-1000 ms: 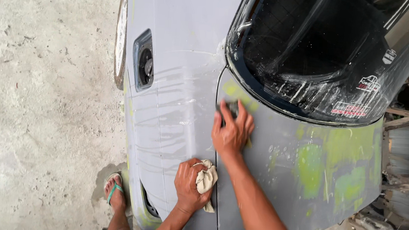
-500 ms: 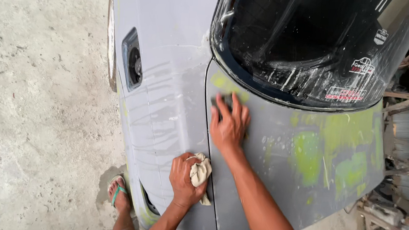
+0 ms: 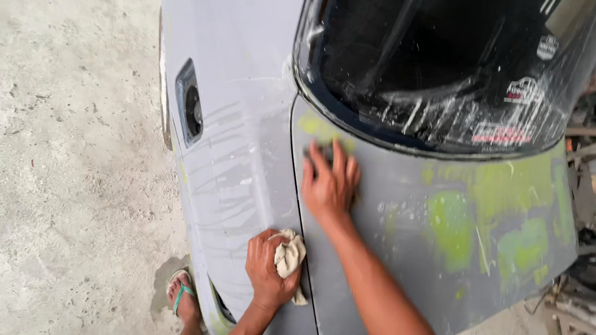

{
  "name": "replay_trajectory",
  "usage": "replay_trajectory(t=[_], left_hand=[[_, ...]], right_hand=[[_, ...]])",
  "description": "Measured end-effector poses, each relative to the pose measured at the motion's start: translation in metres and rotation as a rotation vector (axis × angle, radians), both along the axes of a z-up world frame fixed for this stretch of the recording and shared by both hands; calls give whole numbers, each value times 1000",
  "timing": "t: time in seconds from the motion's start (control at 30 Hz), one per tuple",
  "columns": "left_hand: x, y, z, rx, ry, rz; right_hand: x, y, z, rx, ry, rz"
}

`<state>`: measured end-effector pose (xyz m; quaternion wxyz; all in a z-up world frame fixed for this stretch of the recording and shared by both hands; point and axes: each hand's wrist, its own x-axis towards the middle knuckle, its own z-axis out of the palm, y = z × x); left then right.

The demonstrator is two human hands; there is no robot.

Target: The person sands the hood of a gray car using a sanding block and a cloth. They repeatedly dip the sanding block into a bucket of water and wipe the surface to remove residue while working on the car's hood.

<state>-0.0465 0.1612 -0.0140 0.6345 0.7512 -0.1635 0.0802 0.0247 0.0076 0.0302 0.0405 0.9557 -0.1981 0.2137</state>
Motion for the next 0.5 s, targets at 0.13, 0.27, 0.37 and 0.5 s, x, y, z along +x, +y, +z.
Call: replay_trajectory(t=[0.13, 0.27, 0.37, 0.5], left_hand=[[-19, 9, 1, 19, 22, -36], [-7, -1, 2, 27, 15, -10], [-3, 3, 4, 23, -18, -30], [-4, 2, 9, 19, -41, -30]], right_hand=[[-8, 12, 6, 13, 47, -72], [-16, 12, 4, 18, -7, 23], [32, -11, -4, -24, -51, -60], [-16, 11, 10, 10, -50, -31]])
